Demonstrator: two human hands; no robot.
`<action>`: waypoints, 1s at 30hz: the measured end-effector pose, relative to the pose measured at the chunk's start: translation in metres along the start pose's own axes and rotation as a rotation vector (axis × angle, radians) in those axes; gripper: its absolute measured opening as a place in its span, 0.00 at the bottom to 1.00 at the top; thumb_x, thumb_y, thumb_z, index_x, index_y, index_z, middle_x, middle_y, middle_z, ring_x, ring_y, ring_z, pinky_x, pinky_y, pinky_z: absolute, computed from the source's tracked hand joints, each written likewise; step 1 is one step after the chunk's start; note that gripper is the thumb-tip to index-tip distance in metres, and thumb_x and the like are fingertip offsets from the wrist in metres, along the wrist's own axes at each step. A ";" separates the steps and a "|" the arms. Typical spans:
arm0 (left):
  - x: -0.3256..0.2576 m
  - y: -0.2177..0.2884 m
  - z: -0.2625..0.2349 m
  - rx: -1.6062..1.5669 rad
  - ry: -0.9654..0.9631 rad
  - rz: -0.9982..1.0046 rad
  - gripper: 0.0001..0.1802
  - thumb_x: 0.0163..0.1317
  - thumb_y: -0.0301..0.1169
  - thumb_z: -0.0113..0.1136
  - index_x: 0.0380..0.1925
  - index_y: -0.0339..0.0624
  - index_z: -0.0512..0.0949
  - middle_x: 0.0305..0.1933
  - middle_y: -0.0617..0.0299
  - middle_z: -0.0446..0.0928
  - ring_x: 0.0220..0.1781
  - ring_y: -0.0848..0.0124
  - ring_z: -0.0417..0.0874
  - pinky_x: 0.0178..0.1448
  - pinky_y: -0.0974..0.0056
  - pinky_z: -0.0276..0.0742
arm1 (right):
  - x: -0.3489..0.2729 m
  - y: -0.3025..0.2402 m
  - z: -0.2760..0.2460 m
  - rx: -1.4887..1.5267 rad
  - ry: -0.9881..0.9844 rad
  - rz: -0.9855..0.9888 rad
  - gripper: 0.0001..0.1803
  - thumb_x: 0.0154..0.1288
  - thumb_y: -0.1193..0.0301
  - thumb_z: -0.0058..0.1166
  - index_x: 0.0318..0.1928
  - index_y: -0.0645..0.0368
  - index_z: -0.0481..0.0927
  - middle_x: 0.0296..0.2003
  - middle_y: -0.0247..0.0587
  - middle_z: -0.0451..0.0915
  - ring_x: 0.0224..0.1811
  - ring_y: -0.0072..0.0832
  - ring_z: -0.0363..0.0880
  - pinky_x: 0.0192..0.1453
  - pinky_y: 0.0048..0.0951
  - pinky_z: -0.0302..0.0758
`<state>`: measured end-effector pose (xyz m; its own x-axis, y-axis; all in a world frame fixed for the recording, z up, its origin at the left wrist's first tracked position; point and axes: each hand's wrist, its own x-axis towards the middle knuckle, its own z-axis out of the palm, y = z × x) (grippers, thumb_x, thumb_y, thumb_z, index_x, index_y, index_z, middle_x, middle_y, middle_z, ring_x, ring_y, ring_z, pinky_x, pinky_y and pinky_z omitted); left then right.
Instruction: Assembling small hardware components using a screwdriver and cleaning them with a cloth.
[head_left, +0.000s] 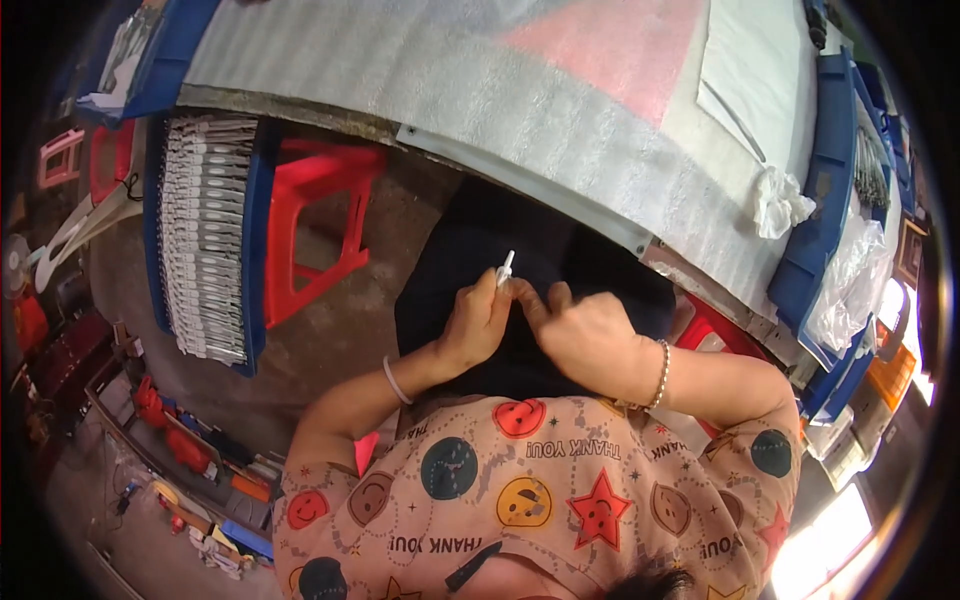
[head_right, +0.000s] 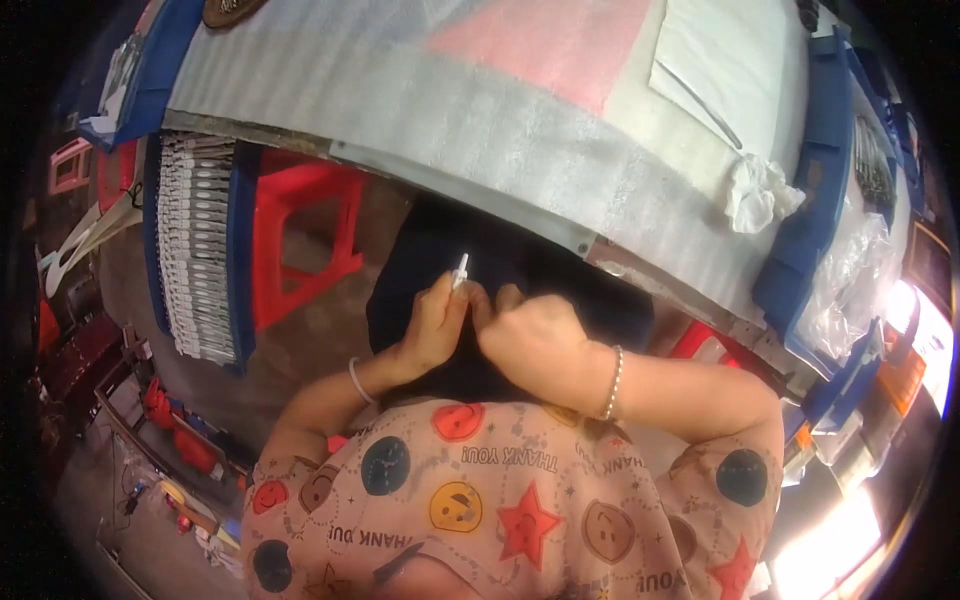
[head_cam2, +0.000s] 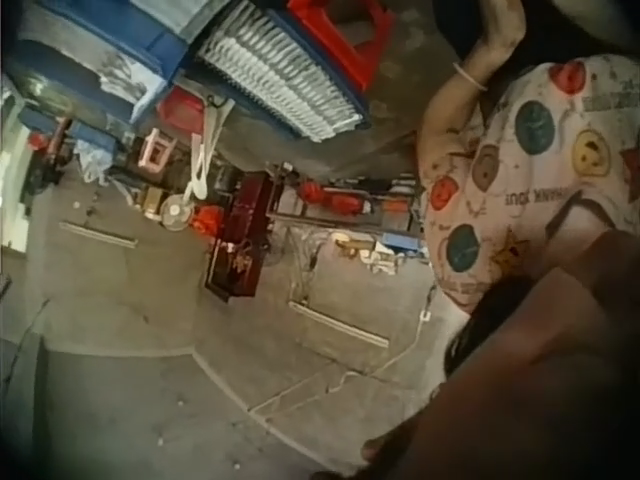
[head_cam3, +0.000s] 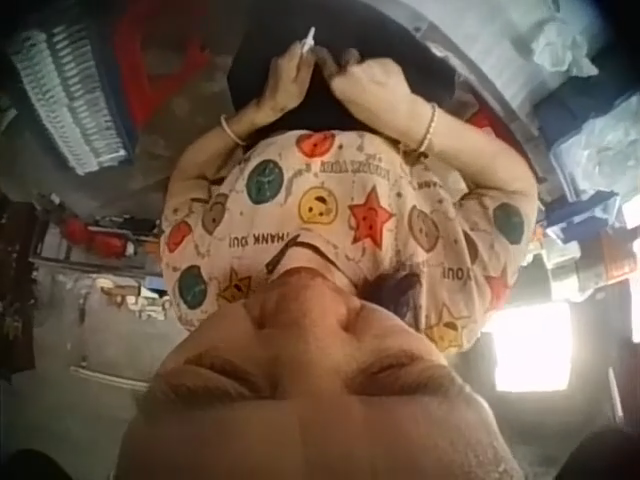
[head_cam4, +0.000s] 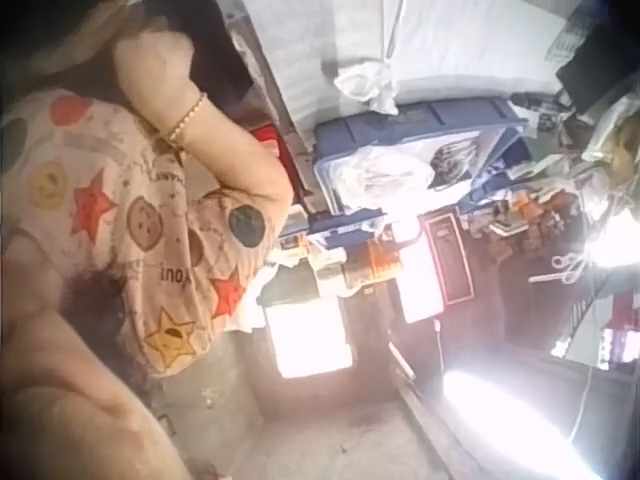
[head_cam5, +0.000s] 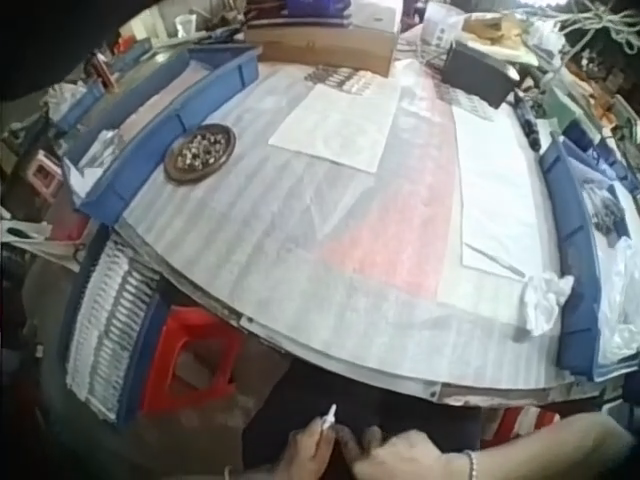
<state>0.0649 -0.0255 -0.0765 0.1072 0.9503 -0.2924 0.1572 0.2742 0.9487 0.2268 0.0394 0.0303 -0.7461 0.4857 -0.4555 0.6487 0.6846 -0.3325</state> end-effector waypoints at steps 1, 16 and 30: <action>0.001 -0.001 0.000 0.017 0.004 0.025 0.08 0.70 0.27 0.48 0.33 0.34 0.69 0.25 0.44 0.76 0.29 0.47 0.82 0.26 0.56 0.71 | 0.001 0.002 0.002 0.003 -0.011 -0.001 0.29 0.55 0.72 0.51 0.60 0.62 0.74 0.27 0.42 0.74 0.19 0.30 0.78 0.19 0.30 0.72; -0.003 0.000 0.000 0.003 -0.019 0.147 0.08 0.70 0.27 0.47 0.33 0.34 0.70 0.20 0.51 0.73 0.21 0.58 0.77 0.24 0.59 0.68 | -0.022 0.008 0.012 0.745 0.312 0.145 0.18 0.61 0.74 0.57 0.52 0.63 0.78 0.29 0.54 0.80 0.29 0.50 0.79 0.36 0.40 0.77; -0.011 0.010 -0.007 -0.318 -0.132 -0.228 0.10 0.72 0.29 0.46 0.33 0.38 0.74 0.17 0.71 0.65 0.18 0.84 0.64 0.21 0.73 0.60 | -0.038 -0.004 0.014 0.487 0.441 0.037 0.22 0.55 0.82 0.60 0.53 0.65 0.76 0.44 0.50 0.75 0.39 0.44 0.79 0.42 0.36 0.79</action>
<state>0.0581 -0.0316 -0.0628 0.2329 0.8383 -0.4930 -0.1178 0.5275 0.8413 0.2541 0.0104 0.0370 -0.6461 0.7526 -0.1270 0.5921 0.3893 -0.7056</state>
